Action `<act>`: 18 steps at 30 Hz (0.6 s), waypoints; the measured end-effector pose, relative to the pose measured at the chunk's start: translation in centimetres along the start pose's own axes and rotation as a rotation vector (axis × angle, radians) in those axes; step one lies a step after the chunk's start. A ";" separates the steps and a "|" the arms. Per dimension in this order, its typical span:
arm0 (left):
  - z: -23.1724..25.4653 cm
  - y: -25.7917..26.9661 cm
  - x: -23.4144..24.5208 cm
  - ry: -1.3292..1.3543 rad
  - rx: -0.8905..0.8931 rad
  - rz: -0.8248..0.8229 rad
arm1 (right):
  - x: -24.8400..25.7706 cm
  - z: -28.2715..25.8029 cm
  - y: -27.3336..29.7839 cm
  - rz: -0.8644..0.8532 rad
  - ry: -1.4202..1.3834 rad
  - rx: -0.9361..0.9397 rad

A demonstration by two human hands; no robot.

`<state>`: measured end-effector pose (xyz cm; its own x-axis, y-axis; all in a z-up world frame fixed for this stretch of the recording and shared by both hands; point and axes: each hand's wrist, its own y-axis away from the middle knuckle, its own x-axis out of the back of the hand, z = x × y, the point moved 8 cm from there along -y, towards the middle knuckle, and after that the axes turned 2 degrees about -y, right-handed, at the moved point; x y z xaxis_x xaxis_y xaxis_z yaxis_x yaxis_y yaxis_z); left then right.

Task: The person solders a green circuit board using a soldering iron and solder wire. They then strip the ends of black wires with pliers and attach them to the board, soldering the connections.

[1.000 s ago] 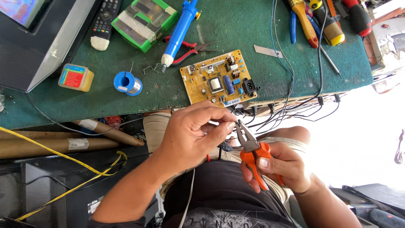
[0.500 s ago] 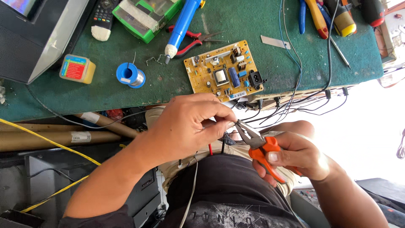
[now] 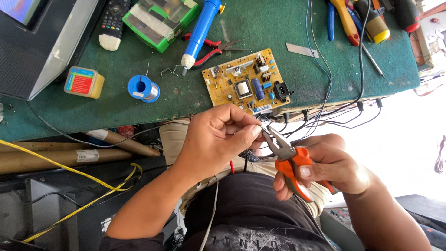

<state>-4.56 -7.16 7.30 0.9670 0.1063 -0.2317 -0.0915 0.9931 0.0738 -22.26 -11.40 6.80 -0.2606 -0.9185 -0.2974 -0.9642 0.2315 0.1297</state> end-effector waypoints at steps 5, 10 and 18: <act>0.6 -0.1 0.0 -0.034 -0.025 -0.005 | 0.0 -1.3 -0.3 0.036 0.129 0.048; 0.5 -0.3 0.0 -0.050 -0.031 0.005 | 0.2 -1.1 -0.2 0.038 0.094 0.002; 0.6 -0.6 -0.3 -0.054 -0.046 -0.010 | 0.5 -0.4 0.0 0.001 0.055 0.004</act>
<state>-4.64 -7.81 7.90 0.9792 0.0951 -0.1791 -0.0918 0.9954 0.0268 -22.38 -11.94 7.00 -0.2589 -0.9344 -0.2449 -0.9640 0.2339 0.1266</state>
